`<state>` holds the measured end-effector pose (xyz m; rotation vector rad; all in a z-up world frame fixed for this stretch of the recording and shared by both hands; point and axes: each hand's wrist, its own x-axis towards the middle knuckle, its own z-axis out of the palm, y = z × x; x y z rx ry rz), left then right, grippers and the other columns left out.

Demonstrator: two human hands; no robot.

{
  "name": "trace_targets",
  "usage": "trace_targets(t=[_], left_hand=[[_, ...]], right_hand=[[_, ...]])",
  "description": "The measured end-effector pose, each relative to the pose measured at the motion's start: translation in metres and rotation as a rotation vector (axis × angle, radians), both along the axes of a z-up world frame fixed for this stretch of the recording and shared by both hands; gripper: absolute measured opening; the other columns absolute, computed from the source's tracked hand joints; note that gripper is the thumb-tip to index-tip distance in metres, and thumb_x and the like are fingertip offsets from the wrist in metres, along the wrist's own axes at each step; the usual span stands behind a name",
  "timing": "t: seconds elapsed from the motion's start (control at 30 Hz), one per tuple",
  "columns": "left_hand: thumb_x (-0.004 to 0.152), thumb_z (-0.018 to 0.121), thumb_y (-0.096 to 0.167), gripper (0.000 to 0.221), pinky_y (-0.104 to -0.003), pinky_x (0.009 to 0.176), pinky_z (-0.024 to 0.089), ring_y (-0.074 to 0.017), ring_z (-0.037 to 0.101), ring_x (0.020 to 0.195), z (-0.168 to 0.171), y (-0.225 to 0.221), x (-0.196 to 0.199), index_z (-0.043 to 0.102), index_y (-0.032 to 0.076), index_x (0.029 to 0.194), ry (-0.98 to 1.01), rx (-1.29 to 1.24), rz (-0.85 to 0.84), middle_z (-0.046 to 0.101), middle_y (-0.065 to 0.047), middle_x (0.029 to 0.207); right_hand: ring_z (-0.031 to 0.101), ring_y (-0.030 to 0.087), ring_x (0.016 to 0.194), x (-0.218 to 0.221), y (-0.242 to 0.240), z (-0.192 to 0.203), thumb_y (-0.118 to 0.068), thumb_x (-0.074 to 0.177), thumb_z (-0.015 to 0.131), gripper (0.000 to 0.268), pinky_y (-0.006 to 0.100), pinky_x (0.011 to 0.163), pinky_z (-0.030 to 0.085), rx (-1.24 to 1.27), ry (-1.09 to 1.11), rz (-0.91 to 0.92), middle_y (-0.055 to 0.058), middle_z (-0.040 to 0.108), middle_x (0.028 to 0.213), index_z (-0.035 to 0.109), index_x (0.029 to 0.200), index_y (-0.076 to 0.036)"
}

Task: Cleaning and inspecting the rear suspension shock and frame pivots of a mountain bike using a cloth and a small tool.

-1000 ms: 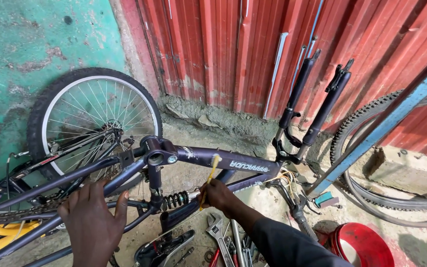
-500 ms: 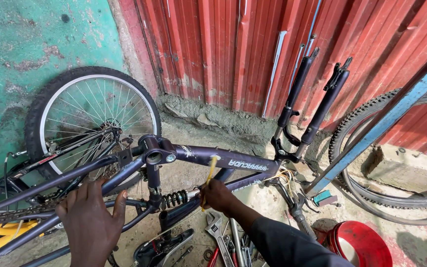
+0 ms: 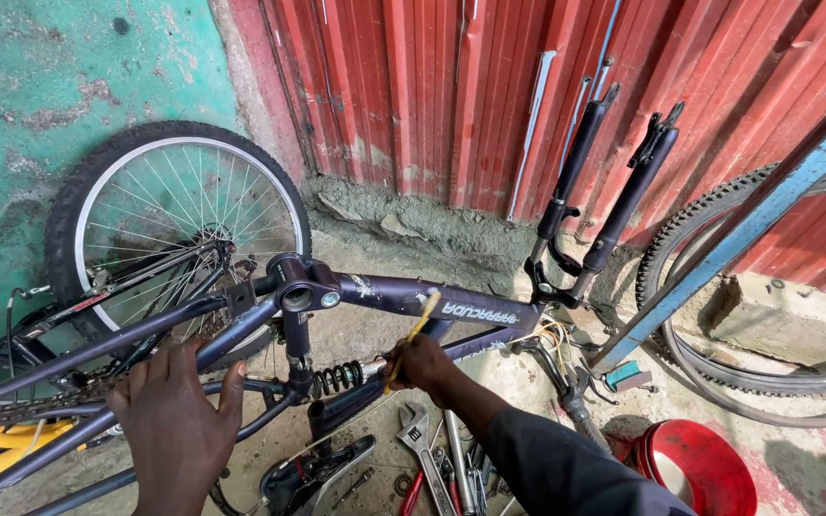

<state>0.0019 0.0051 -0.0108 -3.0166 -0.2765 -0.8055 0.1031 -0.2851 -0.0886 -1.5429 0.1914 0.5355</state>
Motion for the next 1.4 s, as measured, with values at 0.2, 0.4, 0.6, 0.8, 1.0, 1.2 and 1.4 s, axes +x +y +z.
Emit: trace_targets(t=[0.2, 0.4, 0.6, 0.8, 1.0, 1.2, 1.4], left_hand=[[0.098, 0.057, 0.056, 0.057, -0.052, 0.104, 0.036, -0.0302, 0.061, 0.102, -0.003, 0.002, 0.002, 0.066, 0.008, 0.127, 0.000, 0.020, 0.006, 0.069, -0.008, 0.107], [0.098, 0.056, 0.056, 0.058, -0.051, 0.102, 0.036, -0.0315, 0.061, 0.102, -0.002, 0.001, 0.000, 0.066, 0.007, 0.127, -0.031, 0.005, -0.017, 0.069, -0.009, 0.112], [0.098, 0.059, 0.054, 0.055, -0.049, 0.105, 0.036, -0.0316, 0.063, 0.100, 0.002, -0.001, -0.003, 0.067, 0.007, 0.124, -0.032, 0.007, -0.025, 0.071, -0.009, 0.103], [0.098, 0.060, 0.057, 0.056, -0.051, 0.108, 0.037, -0.0328, 0.065, 0.104, -0.005, 0.001, 0.000, 0.067, 0.010, 0.127, -0.004, 0.037, 0.036, 0.072, -0.008, 0.104], [0.096, 0.059, 0.058, 0.057, -0.052, 0.110, 0.037, -0.0321, 0.065, 0.105, -0.009, 0.004, 0.002, 0.066, 0.010, 0.126, 0.005, 0.039, 0.043, 0.072, -0.009, 0.105], [0.095, 0.060, 0.055, 0.053, -0.049, 0.103, 0.036, -0.0323, 0.063, 0.104, -0.002, -0.004, 0.000, 0.068, 0.009, 0.122, -0.058, 0.022, 0.008, 0.072, -0.009, 0.106], [0.092, 0.061, 0.051, 0.054, -0.048, 0.100, 0.036, -0.0293, 0.059, 0.109, 0.001, -0.005, 0.002, 0.062, 0.011, 0.128, -0.029, -0.048, -0.012, 0.069, -0.006, 0.111]], right_hand=[[0.060, 0.020, 0.056, 0.011, -0.003, -0.016, -0.019, 0.108, 0.046, 0.035, 0.032, 0.055, 0.057, -0.164, -0.105, 0.061, 0.011, 0.063, 0.071, 0.065, 0.089, 0.004], [0.065, 0.022, 0.057, -0.002, -0.003, -0.016, -0.028, 0.108, 0.042, 0.035, 0.034, 0.054, 0.058, -0.424, -0.383, 0.217, 0.009, 0.066, 0.075, 0.059, 0.096, 0.000], [0.067, 0.016, 0.056, 0.040, -0.042, -0.088, -0.017, 0.106, 0.053, 0.026, 0.025, 0.049, 0.058, -0.493, -0.219, 0.306, 0.011, 0.071, 0.081, 0.066, 0.099, 0.004], [0.063, 0.020, 0.059, -0.004, -0.010, -0.014, -0.028, 0.110, 0.042, 0.035, 0.034, 0.056, 0.059, -0.417, -0.248, 0.196, 0.010, 0.065, 0.079, 0.059, 0.100, 0.000], [0.069, 0.023, 0.060, 0.014, -0.017, -0.036, -0.024, 0.110, 0.050, 0.027, 0.033, 0.054, 0.062, -0.409, -0.203, 0.194, 0.015, 0.069, 0.081, 0.054, 0.102, 0.001], [0.055, 0.016, 0.046, 0.055, -0.045, -0.095, -0.040, 0.111, 0.041, 0.042, 0.032, 0.038, 0.050, -1.073, -0.798, 0.387, 0.008, 0.064, 0.074, 0.053, 0.108, 0.000], [0.069, 0.039, 0.055, 0.008, -0.035, 0.030, -0.035, 0.105, 0.047, 0.036, 0.053, 0.047, 0.052, -0.972, -0.948, -0.081, 0.020, 0.074, 0.078, 0.043, 0.119, -0.002]])
